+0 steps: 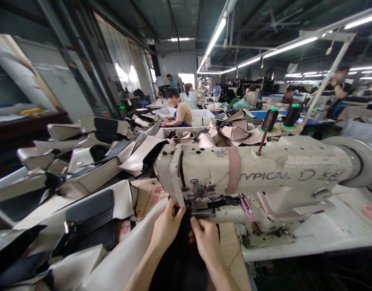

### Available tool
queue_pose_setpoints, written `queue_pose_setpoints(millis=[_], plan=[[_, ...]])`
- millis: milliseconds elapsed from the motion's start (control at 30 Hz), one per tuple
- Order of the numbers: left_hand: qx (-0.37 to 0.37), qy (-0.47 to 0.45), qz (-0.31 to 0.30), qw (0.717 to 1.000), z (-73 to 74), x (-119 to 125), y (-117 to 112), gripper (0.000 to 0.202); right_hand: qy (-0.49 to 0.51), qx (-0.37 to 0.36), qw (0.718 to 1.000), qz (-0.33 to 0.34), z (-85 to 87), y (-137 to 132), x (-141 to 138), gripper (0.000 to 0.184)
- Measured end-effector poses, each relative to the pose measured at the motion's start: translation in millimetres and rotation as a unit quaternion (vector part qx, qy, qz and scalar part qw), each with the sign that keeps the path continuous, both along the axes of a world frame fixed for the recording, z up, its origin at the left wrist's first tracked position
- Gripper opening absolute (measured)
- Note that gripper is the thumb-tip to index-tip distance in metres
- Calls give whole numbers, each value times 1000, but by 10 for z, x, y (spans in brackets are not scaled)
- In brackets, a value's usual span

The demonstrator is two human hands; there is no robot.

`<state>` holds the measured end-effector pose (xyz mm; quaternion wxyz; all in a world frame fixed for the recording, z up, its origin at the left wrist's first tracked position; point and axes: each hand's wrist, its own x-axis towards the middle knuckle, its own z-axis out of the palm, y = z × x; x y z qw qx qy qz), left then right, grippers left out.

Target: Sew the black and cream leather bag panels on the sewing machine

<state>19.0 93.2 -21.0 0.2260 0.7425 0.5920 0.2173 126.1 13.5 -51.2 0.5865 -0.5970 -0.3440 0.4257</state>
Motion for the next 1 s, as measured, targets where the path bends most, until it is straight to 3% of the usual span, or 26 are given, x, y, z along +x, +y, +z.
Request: queue_pose_setpoints(millis=[67, 100, 133, 233, 267, 333, 467, 633, 767, 867, 1000], plan=[[0, -4, 1, 1000, -6, -4, -1, 18, -142, 14, 989, -23, 59, -238, 348, 38], [0, -6, 1, 1000, -11, -8, -3, 18, -248, 27, 966, -69, 88, -381, 577, 36], [0, -9, 1, 1000, -18, -11, -5, 19, -339, 55, 929, -139, 117, -530, 835, 34], [0, -15, -1, 1000, -34, -18, -9, 20, -538, 124, 778, -300, 198, -947, 1658, 37], [1, -16, -2, 1000, -36, -19, -8, 20, -581, 112, 740, -320, 215, -1057, 1902, 40], [2, -15, -3, 1000, -33, -17, -6, 19, -644, 95, 697, -301, 217, -1223, 2279, 46], [-2, -6, -1, 1000, -16, -6, 0, 19, -717, 110, 666, -176, 65, -1335, 2533, 37], [-2, 8, -9, 1000, 2, 3, -4, 20, -687, 119, 666, -265, -292, -1298, 2349, 46], [-5, 13, -4, 1000, 4, 2, -23, 22, -674, 132, 685, -245, -540, -1339, 2262, 45], [-2, 9, -5, 1000, -14, -5, -39, 21, -668, 131, 691, -243, -616, -1373, 2293, 47], [11, -1, -4, 1000, -46, -15, -44, 20, -679, 139, 682, -233, -593, -1381, 2324, 47]])
